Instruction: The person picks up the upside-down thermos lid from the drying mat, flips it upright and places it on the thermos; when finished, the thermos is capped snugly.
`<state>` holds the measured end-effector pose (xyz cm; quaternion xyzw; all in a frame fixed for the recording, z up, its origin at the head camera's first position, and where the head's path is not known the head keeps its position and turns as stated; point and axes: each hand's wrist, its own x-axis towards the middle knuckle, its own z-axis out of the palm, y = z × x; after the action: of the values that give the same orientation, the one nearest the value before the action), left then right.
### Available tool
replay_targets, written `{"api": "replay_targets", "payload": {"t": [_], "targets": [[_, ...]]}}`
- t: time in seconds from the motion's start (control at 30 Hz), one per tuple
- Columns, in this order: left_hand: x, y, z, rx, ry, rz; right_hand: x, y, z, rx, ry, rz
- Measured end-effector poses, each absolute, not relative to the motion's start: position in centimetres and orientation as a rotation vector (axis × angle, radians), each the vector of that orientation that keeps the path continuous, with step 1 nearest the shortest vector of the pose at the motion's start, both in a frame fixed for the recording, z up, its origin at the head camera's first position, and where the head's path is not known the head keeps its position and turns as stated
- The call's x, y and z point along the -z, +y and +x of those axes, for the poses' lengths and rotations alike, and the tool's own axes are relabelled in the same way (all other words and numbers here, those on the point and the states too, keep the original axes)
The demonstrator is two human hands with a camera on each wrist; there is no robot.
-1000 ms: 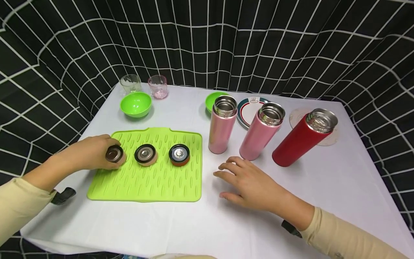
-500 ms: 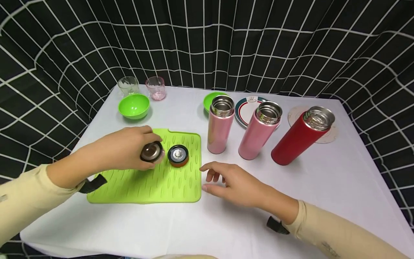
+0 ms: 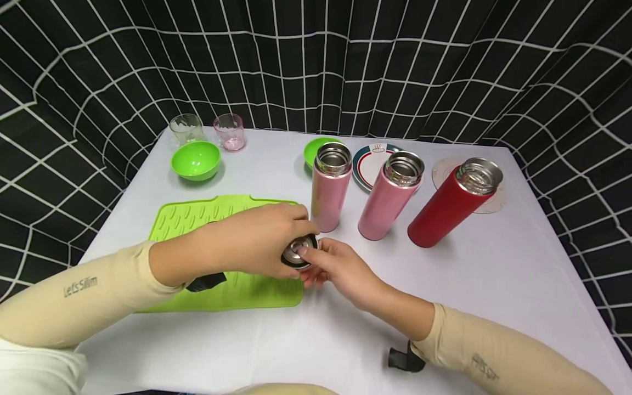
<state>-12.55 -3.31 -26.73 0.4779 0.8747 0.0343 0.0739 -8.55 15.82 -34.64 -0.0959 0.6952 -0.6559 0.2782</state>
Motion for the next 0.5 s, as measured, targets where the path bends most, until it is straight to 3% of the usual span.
{"api": "replay_targets", "payload": {"t": [0.3,0.4,0.5], "targets": [[26.6,-4.1,-12.4,-0.266,2.675,1.365,34.0,15.9,-8.7,1.755,1.983,-0.29],[26.4,-4.8,-12.8,-0.473,2.708,1.184,33.5,16.2,-8.8,1.734,2.167,-0.374],[26.4,-5.7,-13.3,-0.761,2.614,0.896,32.9,16.6,-8.8,1.629,2.485,-0.619]]}}
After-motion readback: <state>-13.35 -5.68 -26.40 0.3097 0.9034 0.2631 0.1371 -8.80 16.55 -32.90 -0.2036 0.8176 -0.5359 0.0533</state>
